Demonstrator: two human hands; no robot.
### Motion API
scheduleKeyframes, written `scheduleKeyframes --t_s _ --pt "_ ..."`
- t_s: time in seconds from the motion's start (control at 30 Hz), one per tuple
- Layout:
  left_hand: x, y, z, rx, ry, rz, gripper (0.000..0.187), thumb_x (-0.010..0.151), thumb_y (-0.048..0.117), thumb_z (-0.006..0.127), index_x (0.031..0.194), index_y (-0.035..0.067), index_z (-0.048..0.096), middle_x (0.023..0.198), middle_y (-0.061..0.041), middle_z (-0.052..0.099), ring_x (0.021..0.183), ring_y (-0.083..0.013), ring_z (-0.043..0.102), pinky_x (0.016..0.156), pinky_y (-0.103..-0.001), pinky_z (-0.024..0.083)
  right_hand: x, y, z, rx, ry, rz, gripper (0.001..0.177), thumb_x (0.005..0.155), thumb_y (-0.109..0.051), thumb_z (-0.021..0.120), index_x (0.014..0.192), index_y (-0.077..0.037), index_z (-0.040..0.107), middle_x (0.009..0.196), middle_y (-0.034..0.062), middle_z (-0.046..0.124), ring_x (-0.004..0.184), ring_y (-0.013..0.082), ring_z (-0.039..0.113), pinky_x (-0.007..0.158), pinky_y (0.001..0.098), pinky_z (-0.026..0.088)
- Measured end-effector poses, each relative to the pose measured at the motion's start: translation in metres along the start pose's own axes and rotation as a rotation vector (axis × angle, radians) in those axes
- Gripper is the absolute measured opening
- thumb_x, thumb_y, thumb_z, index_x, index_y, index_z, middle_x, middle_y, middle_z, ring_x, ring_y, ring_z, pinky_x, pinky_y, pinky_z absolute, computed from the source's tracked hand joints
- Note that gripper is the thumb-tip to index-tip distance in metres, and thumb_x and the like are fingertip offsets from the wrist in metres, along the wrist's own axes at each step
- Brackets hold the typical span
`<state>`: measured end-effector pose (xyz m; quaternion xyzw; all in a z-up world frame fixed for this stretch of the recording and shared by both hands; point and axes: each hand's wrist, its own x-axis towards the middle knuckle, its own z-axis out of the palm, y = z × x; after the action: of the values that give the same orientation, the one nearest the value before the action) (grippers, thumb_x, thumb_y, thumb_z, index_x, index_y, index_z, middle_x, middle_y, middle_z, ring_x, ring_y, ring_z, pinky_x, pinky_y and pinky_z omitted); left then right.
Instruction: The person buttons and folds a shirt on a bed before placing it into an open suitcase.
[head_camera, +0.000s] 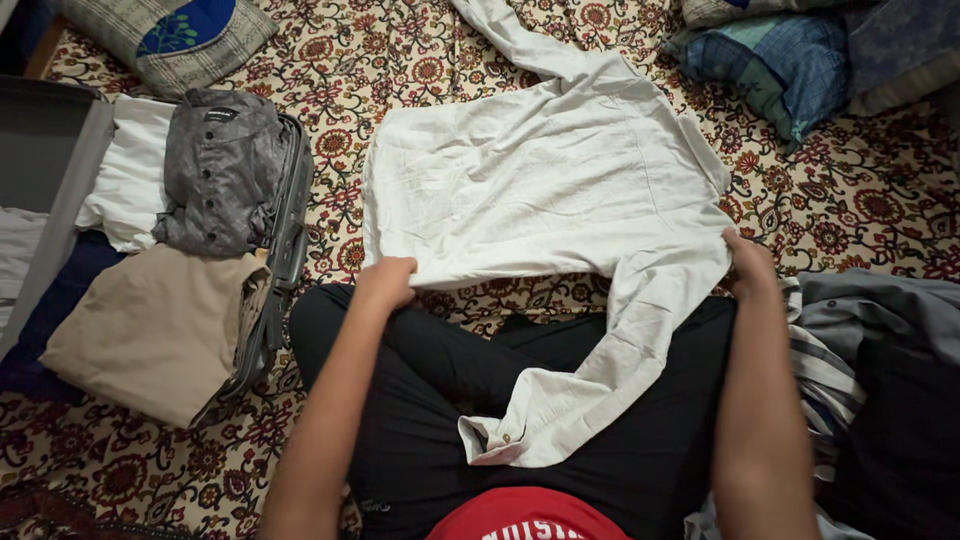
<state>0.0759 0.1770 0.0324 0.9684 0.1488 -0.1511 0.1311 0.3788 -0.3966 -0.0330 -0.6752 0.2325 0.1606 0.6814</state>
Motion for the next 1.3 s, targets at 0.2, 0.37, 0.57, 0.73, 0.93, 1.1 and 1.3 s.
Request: scheduleKeyframes --t_s 0.2,0.37,0.57,0.73,0.93,1.1,1.3 --pt "0.037 -0.06 -0.002 -0.331 0.062 0.09 0.029 0.076 0.008 0.071 0.104 0.009 0.064 0.098 -0.019 0.072 0.093 -0.036 0.071 0.081 -0.043 0.056 0.017 -0.006 0.007 0.256 -0.274 -0.017 0.038 0.109 -0.026 0.053 0.132 0.004 0.058 0.131 0.0141 0.069 0.119 0.025 0.068 0.109 0.0389 0.052" --pt "0.078 -0.09 0.02 -0.55 0.215 0.088 0.027 0.075 0.006 0.071 0.1 0.009 0.063 0.093 -0.017 0.073 0.088 -0.0314 0.071 0.078 -0.039 0.055 0.033 -0.01 0.019 0.259 -0.275 -0.023 0.034 0.108 -0.021 0.052 0.129 0.005 0.059 0.129 0.0149 0.07 0.121 0.0261 0.066 0.11 0.0395 0.051" --pt "0.108 -0.099 0.031 -0.525 0.23 -0.056 0.031 0.078 0.01 0.071 0.107 0.011 0.061 0.093 -0.02 0.071 0.088 -0.0339 0.07 0.078 -0.042 0.055 0.055 -0.01 0.036 0.487 -0.294 -0.144 0.016 0.112 -0.013 0.061 0.117 0.001 0.066 0.103 0.0078 0.07 0.08 0.0152 0.063 0.071 0.0279 0.053" --pt "0.124 -0.09 0.033 -0.474 0.128 -0.153 0.034 0.08 0.008 0.066 0.113 0.014 0.058 0.094 -0.024 0.071 0.091 -0.0393 0.071 0.082 -0.046 0.055 0.071 -0.008 0.049 0.533 -0.234 -0.159 0.009 0.109 -0.009 0.06 0.107 -0.001 0.063 0.093 0.0057 0.066 0.072 0.0124 0.057 0.065 0.0244 0.049" --pt "0.149 -0.096 0.057 -0.498 0.12 -0.181 0.036 0.092 0.024 0.057 0.127 0.014 0.058 0.116 -0.027 0.067 0.112 -0.0431 0.065 0.099 -0.047 0.05 0.063 -0.006 0.067 0.424 -0.23 -0.122 0.018 0.107 -0.019 0.057 0.117 -0.004 0.06 0.11 0.0081 0.067 0.095 0.0197 0.063 0.085 0.0361 0.053" --pt "0.117 -0.057 0.014 -0.489 0.176 -0.176 0.045 0.093 0.044 0.057 0.131 0.021 0.062 0.141 -0.018 0.057 0.131 -0.0386 0.051 0.109 -0.058 0.038 0.016 -0.03 0.089 0.226 -0.096 -0.044 0.036 0.105 -0.036 0.057 0.125 -0.006 0.06 0.123 0.0105 0.069 0.11 0.0244 0.068 0.097 0.0441 0.055" --pt "0.084 -0.008 -0.023 -0.118 0.074 -0.041 0.062 0.064 0.065 0.081 0.115 0.03 0.073 0.137 -0.003 0.061 0.137 -0.0248 0.049 0.113 -0.065 0.031 0.016 -0.015 0.091 -0.272 0.142 -0.118 0.048 0.091 -0.03 0.083 0.118 0.003 0.06 0.104 0.0139 0.071 0.08 0.0202 0.071 0.063 0.0331 0.063"
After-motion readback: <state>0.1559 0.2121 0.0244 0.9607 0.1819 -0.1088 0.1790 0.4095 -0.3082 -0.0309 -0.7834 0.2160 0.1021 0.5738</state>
